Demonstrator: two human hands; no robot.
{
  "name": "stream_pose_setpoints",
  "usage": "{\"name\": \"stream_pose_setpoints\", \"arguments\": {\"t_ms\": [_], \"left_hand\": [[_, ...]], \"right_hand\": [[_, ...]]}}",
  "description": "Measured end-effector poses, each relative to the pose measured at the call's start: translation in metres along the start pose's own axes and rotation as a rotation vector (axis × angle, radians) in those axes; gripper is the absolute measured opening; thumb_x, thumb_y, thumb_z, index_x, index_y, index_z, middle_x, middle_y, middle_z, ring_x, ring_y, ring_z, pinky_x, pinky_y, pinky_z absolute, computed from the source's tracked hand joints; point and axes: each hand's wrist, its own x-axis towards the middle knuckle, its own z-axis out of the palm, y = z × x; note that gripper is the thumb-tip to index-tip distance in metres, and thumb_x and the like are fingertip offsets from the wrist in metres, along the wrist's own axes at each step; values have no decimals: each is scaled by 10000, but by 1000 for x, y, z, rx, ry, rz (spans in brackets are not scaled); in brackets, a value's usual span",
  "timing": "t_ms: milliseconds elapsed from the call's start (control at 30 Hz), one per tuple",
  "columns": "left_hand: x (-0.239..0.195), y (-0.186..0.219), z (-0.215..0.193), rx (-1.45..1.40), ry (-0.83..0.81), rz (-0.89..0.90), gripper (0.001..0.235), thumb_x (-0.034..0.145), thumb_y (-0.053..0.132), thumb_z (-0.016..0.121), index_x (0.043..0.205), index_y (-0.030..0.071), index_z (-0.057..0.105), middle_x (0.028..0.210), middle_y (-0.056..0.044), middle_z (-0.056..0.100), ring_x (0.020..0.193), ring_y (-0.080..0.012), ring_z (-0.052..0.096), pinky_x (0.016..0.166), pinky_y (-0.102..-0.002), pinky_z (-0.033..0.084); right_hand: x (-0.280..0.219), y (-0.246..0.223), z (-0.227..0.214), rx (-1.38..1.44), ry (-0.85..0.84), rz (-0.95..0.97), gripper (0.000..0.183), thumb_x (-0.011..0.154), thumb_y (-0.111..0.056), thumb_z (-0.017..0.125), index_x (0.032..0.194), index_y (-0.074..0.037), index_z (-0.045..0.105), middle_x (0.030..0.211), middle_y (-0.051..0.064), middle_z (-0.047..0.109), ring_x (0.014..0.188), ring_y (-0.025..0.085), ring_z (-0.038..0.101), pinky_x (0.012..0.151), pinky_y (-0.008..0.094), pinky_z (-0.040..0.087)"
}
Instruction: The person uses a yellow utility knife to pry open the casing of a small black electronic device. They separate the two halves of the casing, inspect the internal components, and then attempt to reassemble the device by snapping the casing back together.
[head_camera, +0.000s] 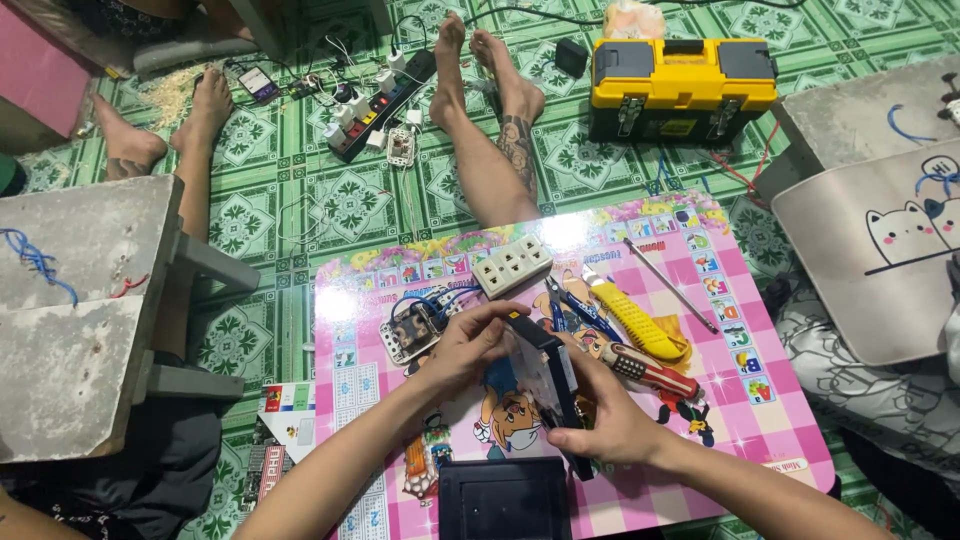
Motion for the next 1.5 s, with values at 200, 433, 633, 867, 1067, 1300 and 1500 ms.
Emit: {"name": "stream_pose_setpoints", "arguments": {"t_ms": [200, 433, 633, 867, 1067, 1300, 1500], "left_hand": [[-1, 4, 0, -289, -3, -175, 377, 927, 376, 734, 1157, 81, 692, 1094, -70, 707, 1040, -207, 679, 903, -359, 572], [-1, -3, -3, -333, 15, -183, 313, 942, 328, 727, 1134, 83, 691, 1052, -47, 703, 1004, -183, 663, 852, -338, 578], [0, 6, 2, -284, 68, -210, 328, 957, 278, 694, 1212, 73, 684, 1100, -76, 705, 1003, -198, 674, 846, -351, 597], [-6, 52, 28, 191, 125, -104, 410, 956, 197, 642, 1334, 44, 612, 1274, -165, 676, 1169, -271, 681, 901, -362, 670], [-18, 47, 38, 33, 185, -115, 544, 818, 108, 797, 1313, 24, 589, 1204, -124, 661, 1177, -216, 646, 1042, -403, 599], [-24, 60, 53, 109, 307, -198, 807, 560, 174, 948, 1226, 80, 503, 1151, -101, 634, 1082, -209, 651, 909, -318, 602], [-26, 67, 57, 178, 380, -252, 767, 544, 297, 948, 1166, 111, 539, 1129, -47, 602, 982, -134, 588, 691, -246, 502]], "right_hand": [[-2, 1, -1, -7, -26, 44, 1028, 747, -518, 780, 1566, -97, 323, 1655, 189, 315, 1502, 321, 385, 1186, 464, 375], [0, 1, -1, 14, -31, 135, 1103, 711, -484, 809, 1590, -104, 261, 1664, 196, 277, 1502, 327, 373, 1190, 484, 371], [-4, 13, -4, -122, 9, 135, 1110, 695, -527, 806, 1594, -145, 280, 1688, 192, 237, 1564, 330, 230, 1223, 538, 227], [5, -2, -5, 178, 150, 158, 952, 700, -491, 823, 1493, -135, 433, 1386, 150, 622, 1240, 272, 651, 998, 423, 581], [18, -17, -3, -42, 70, -135, 935, 777, -365, 785, 1563, -116, 344, 1552, 152, 414, 1364, 306, 568, 1083, 441, 532], [16, -7, 5, -255, 49, -84, 989, 750, -535, 753, 1573, -184, 329, 1536, 166, 411, 1356, 358, 532, 1086, 573, 476], [10, 8, 8, -157, 80, 30, 1038, 745, -509, 806, 1566, -103, 317, 1562, 185, 474, 1442, 322, 476, 1179, 490, 381]]}}
